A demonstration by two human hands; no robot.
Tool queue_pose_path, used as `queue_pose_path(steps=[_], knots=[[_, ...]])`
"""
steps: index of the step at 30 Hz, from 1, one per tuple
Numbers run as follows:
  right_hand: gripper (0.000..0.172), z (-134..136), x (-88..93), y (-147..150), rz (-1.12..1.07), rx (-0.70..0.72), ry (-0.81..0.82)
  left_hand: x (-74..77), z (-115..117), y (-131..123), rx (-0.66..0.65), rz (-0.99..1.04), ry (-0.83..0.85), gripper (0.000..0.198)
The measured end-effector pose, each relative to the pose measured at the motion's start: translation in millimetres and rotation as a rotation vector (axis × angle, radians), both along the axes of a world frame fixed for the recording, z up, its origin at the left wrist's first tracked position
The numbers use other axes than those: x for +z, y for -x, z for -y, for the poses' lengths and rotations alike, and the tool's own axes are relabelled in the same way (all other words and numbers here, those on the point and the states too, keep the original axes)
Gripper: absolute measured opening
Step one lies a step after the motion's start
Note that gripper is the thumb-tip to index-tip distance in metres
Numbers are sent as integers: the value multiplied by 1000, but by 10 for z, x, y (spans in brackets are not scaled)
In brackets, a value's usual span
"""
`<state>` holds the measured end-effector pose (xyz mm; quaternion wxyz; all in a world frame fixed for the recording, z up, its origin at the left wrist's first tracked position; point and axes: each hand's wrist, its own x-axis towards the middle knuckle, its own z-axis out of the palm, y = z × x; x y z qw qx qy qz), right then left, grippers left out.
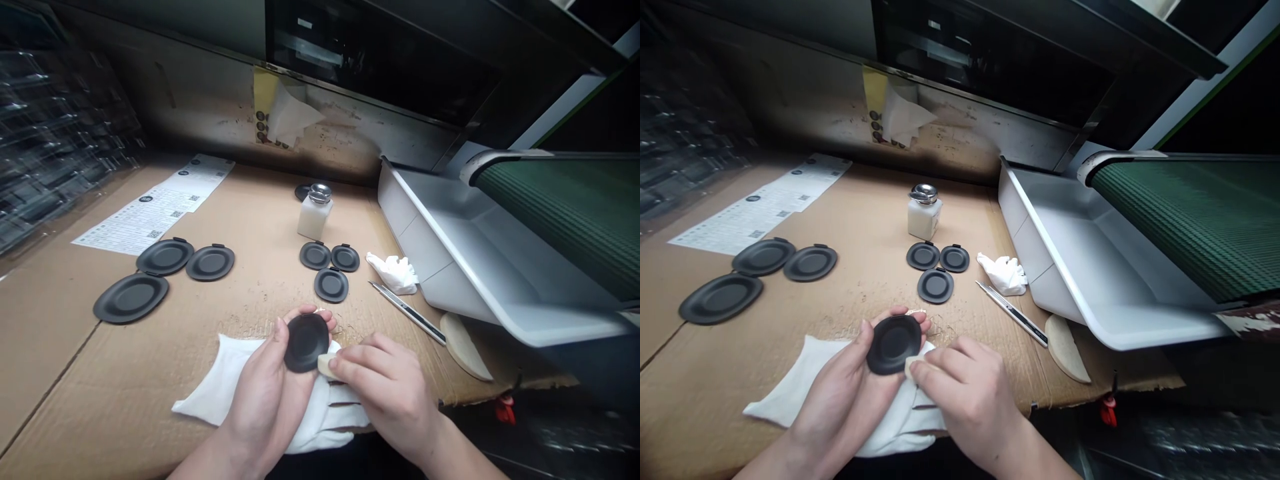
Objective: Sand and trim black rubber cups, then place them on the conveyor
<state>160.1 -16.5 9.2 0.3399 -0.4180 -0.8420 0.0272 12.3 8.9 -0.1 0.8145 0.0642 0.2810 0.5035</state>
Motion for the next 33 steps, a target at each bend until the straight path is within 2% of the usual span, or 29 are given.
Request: queue_pose_path(steps=[6,10,14,16,19,22,26,29,33], knots=[[17,-14,-3,301,-8,51,-52,47,12,11,-15,-35,40,28],[19,-35,-7,43,41,28,-12,20,7,-4,6,-27,18,29],[19,-107,155,-272,45,-73,44,-5,5,-25,4,-20,-60,29],[17,-151,271,-274,14,-10,86,3,12,-25,-18,-24,-93,30],[14,-213,376,-142,96,106,175,27,20,-18,-60,-17,-117,32],[12,-250,348,-14,168,124,240,45,17,-11,-84,-33,-120,33],[10,-246,196,96,17,147,262,42,12,-9,-81,-34,-109,35],[11,-222,108,130,-160,64,175,31,15,-6,-51,-10,-70,35],[22,-174,105,72,-333,-326,58,28,12,-2,-6,7,6,40]])
